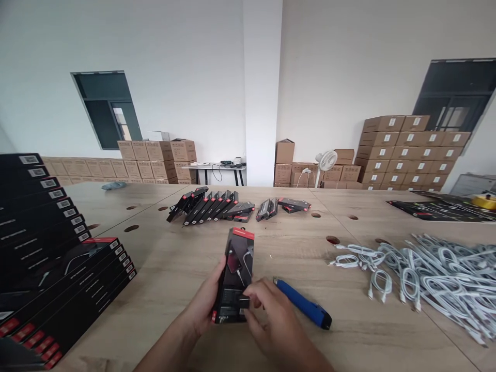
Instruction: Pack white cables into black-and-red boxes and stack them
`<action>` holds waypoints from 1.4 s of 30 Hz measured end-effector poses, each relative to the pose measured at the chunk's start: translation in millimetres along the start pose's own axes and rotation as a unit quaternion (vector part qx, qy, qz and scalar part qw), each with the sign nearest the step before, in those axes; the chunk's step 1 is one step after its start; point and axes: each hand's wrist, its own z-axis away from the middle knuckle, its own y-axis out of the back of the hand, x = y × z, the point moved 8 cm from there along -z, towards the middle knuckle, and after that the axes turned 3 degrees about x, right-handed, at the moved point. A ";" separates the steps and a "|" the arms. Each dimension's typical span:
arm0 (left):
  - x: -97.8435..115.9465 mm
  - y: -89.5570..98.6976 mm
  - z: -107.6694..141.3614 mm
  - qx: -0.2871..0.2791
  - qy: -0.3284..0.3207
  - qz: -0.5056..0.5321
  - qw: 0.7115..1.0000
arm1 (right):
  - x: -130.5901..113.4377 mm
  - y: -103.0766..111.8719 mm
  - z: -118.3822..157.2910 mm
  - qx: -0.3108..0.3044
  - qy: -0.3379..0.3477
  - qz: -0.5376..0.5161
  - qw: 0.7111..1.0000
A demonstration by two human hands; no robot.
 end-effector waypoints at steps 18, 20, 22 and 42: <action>-17.8 10.3 -3.8 -0.037 0.137 -0.018 0.990 | -13.0 -28.6 -1.7 -0.206 0.062 0.191 0.958; -12.0 10.4 -2.4 -0.052 0.134 -0.010 0.990 | -14.4 -26.5 -2.0 -0.202 0.081 0.163 0.962; -9.0 11.1 -0.2 -0.067 0.129 -0.012 0.989 | -16.6 -23.4 -1.0 -0.184 0.108 0.136 0.968; -3.5 -12.5 13.3 -0.150 -0.025 -0.073 0.986 | 19.9 44.1 -12.8 0.116 0.065 0.245 0.960</action>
